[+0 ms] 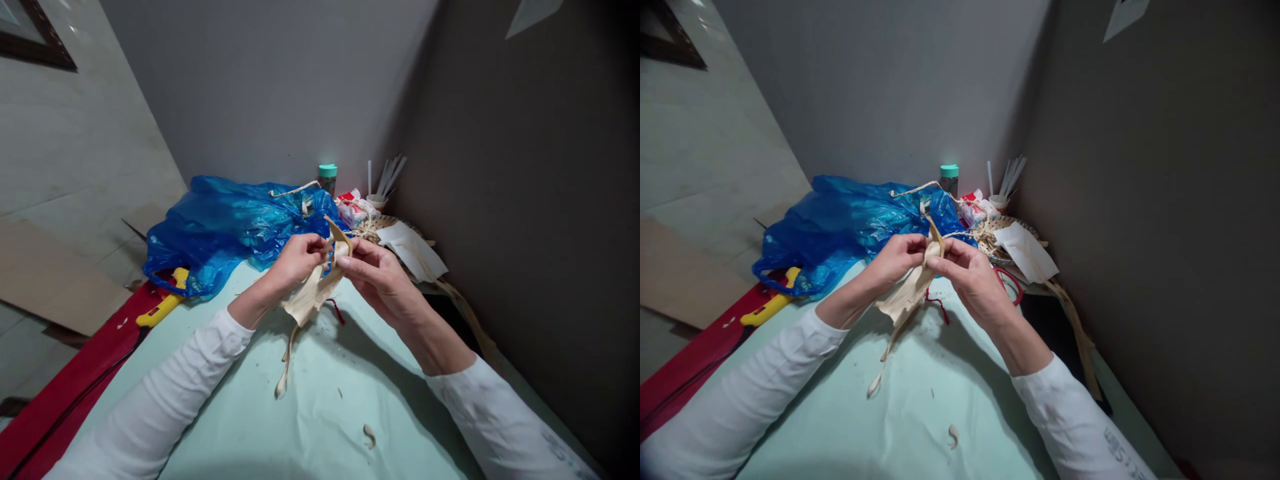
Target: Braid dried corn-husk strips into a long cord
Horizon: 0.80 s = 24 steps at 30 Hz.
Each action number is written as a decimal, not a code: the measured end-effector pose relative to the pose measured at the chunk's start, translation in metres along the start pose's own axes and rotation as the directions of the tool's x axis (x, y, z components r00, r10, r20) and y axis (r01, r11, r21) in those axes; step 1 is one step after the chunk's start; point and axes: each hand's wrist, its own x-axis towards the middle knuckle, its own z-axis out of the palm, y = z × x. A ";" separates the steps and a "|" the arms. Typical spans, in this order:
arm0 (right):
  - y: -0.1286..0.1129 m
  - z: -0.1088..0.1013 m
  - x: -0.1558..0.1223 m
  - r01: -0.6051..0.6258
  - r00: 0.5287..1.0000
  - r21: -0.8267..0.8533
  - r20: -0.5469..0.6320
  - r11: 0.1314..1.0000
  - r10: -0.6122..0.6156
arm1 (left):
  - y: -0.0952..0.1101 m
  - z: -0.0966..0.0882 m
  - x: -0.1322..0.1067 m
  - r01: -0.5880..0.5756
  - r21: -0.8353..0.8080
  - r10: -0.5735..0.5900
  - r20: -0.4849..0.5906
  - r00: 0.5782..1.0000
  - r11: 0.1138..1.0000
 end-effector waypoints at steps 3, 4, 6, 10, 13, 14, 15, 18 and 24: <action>-0.011 -0.006 0.000 -0.001 1.000 0.112 0.012 0.994 -0.001 | 0.007 -0.012 0.005 0.118 -0.387 -0.126 0.003 0.992 0.915; -0.016 -0.010 0.001 0.021 1.000 0.172 -0.010 0.985 -0.019 | 0.011 -0.019 0.007 0.132 -0.518 -0.152 0.004 0.988 0.845; -0.026 -0.020 0.003 0.094 0.994 0.290 -0.089 0.952 -0.071 | 0.022 -0.036 0.008 0.113 -0.703 -0.200 -0.042 0.979 0.702; -0.043 -0.040 0.007 0.253 0.958 0.417 -0.234 0.873 -0.165 | 0.040 -0.075 0.009 -0.052 -0.813 -0.152 -0.171 0.973 0.581; -0.041 -0.044 0.009 0.254 0.932 0.345 -0.336 0.904 -0.134 | 0.043 -0.084 0.008 -0.112 -0.762 -0.136 -0.254 0.957 0.638; -0.037 -0.042 0.010 0.204 0.930 0.289 -0.356 0.935 -0.093 | 0.042 -0.079 0.008 -0.106 -0.721 -0.128 -0.262 0.956 0.685; -0.032 -0.038 0.010 0.138 0.931 0.226 -0.362 0.964 -0.049 | 0.040 -0.071 0.007 -0.087 -0.675 -0.111 -0.245 0.963 0.733; -0.013 -0.022 0.011 -0.028 0.949 0.070 -0.312 0.997 0.049 | 0.030 -0.032 0.000 0.012 -0.539 -0.065 -0.079 0.995 0.842; 0.008 -0.005 0.007 0.001 0.939 -0.107 -0.342 0.994 -0.038 | 0.014 0.019 -0.013 0.068 -0.216 -0.038 0.140 0.989 0.974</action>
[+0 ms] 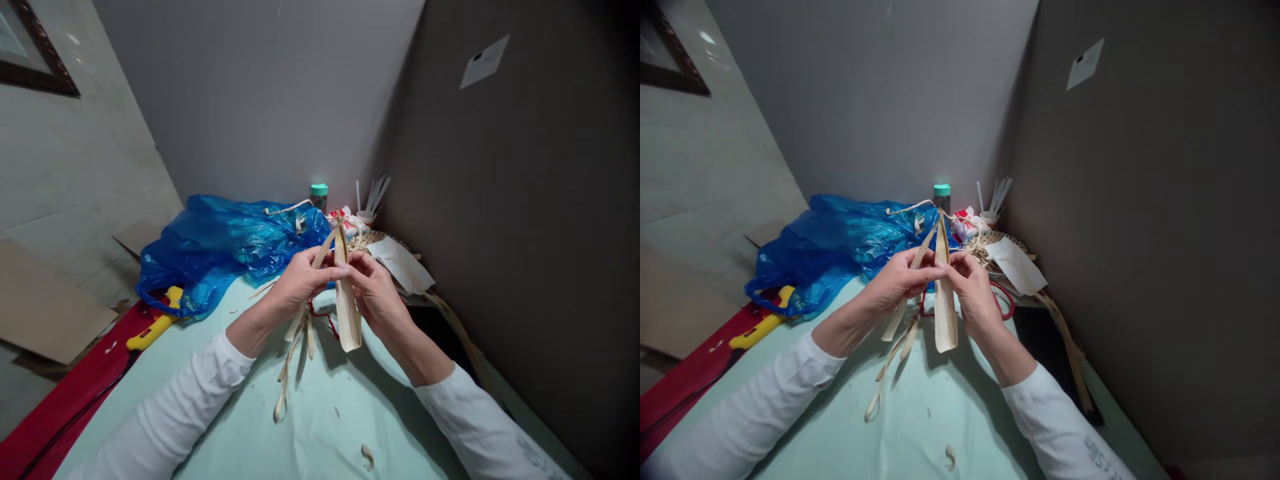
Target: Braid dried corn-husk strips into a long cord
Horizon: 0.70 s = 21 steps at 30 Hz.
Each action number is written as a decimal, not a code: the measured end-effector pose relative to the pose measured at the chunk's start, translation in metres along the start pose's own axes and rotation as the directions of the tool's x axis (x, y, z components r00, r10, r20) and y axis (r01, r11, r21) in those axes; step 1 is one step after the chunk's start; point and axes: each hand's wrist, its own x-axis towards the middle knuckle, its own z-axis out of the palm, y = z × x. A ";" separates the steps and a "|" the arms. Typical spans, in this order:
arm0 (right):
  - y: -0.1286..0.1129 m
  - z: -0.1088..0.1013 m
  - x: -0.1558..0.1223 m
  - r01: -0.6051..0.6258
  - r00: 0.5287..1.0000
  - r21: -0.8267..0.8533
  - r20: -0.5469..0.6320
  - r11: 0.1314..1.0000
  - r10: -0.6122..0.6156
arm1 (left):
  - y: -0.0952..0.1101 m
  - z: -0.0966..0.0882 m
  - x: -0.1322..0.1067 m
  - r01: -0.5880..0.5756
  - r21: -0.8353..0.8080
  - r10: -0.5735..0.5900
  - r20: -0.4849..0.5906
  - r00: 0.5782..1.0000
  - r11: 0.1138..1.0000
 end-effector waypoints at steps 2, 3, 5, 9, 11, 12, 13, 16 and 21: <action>0.002 -0.001 0.000 -0.010 0.998 0.028 0.056 1.000 0.008 | -0.001 0.000 -0.001 -0.022 0.058 0.024 -0.045 0.999 0.998; 0.003 -0.002 0.000 -0.026 0.996 0.053 0.088 0.998 0.021 | -0.001 -0.001 -0.001 -0.018 0.081 0.024 -0.064 0.998 0.997; 0.004 -0.005 0.001 -0.062 0.991 0.084 0.125 0.995 0.051 | 0.000 -0.005 0.000 0.000 0.119 0.011 -0.088 0.996 0.993; 0.007 -0.010 0.004 -0.080 0.988 0.006 0.136 0.997 0.079 | 0.000 -0.009 0.001 0.034 0.164 -0.012 -0.134 0.991 0.986; 0.008 -0.012 0.006 -0.046 0.989 -0.056 0.136 0.997 0.053 | 0.000 -0.010 0.001 0.030 0.207 0.000 -0.142 0.990 0.978; 0.008 -0.012 0.007 -0.028 0.990 -0.080 0.137 0.996 0.038 | -0.001 -0.010 0.001 0.024 0.234 0.009 -0.141 0.990 0.972; 0.008 -0.011 0.007 -0.010 0.990 -0.099 0.138 0.995 0.024 | -0.001 -0.010 0.000 0.017 0.261 0.020 -0.137 0.990 0.965; 0.006 -0.010 0.007 0.027 0.991 -0.160 0.134 0.987 -0.005 | -0.002 -0.011 0.000 0.005 0.338 0.038 -0.122 0.992 0.941; 0.006 -0.009 0.005 0.084 0.991 -0.256 0.123 0.963 -0.053 | -0.005 -0.010 0.001 -0.009 0.391 0.054 -0.103 0.993 0.920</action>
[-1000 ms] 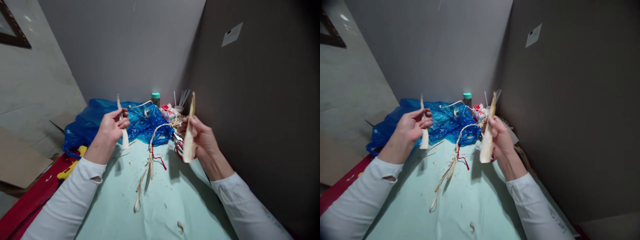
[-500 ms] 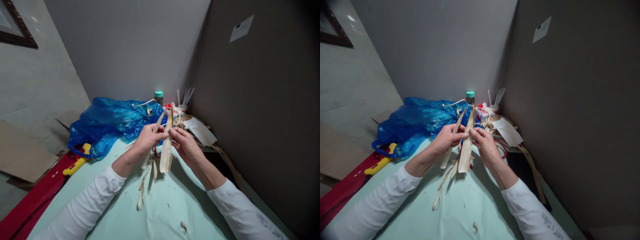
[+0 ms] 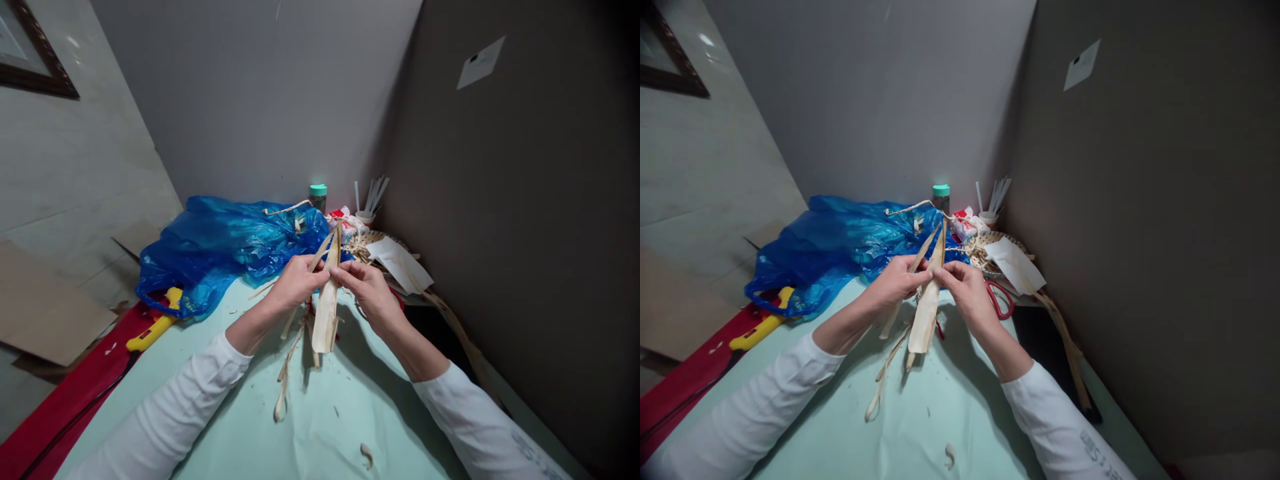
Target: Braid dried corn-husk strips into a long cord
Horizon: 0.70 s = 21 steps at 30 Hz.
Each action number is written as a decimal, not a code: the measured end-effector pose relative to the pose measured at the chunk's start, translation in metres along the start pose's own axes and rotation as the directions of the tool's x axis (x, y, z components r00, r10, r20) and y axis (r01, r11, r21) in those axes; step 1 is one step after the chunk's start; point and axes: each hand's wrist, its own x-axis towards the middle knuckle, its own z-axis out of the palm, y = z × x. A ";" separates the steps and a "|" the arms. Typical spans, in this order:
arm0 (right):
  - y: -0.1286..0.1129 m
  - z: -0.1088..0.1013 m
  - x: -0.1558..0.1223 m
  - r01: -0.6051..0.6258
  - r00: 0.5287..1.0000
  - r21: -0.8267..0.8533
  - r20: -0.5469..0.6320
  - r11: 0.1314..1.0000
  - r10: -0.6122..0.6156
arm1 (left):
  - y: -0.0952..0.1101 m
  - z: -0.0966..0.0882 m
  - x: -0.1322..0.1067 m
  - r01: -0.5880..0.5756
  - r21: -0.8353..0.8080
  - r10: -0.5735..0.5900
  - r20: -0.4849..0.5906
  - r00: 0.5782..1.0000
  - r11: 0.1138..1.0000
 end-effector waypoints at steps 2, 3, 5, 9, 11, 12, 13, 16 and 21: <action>0.002 0.000 0.001 0.008 1.000 -0.015 0.001 1.000 -0.008 | -0.001 0.002 0.000 -0.005 -0.018 0.005 0.012 1.000 1.000; 0.004 0.001 0.001 0.010 1.000 -0.019 -0.004 1.000 -0.010 | -0.001 0.003 0.000 -0.005 -0.031 0.006 0.017 1.000 1.000; 0.006 0.001 0.002 0.016 1.000 -0.032 -0.025 0.999 -0.017 | 0.000 0.004 0.000 -0.008 -0.061 0.009 0.016 1.000 0.998; 0.006 0.001 0.001 0.012 0.998 -0.052 -0.062 0.999 -0.015 | 0.002 0.003 0.000 -0.012 -0.104 0.013 0.008 1.000 0.995; 0.004 0.001 0.001 0.001 0.998 -0.044 -0.062 0.999 -0.003 | 0.002 0.002 -0.001 0.002 -0.085 0.000 0.027 1.000 0.996; 0.003 0.001 0.000 -0.002 0.998 -0.039 -0.061 0.999 0.000 | 0.002 0.002 -0.001 0.007 -0.064 -0.005 0.038 0.999 0.998; 0.002 0.000 0.000 -0.004 0.998 -0.035 -0.062 0.999 0.002 | 0.002 0.001 0.000 0.010 -0.036 -0.008 0.046 0.999 0.999; 0.003 0.001 0.000 -0.022 0.997 -0.024 -0.072 0.999 0.020 | 0.002 -0.001 0.000 -0.008 0.040 0.005 0.053 0.999 0.999; 0.008 0.003 -0.001 -0.052 0.998 0.053 -0.036 0.997 0.054 | -0.001 -0.002 0.002 -0.037 0.066 0.033 0.062 0.998 0.997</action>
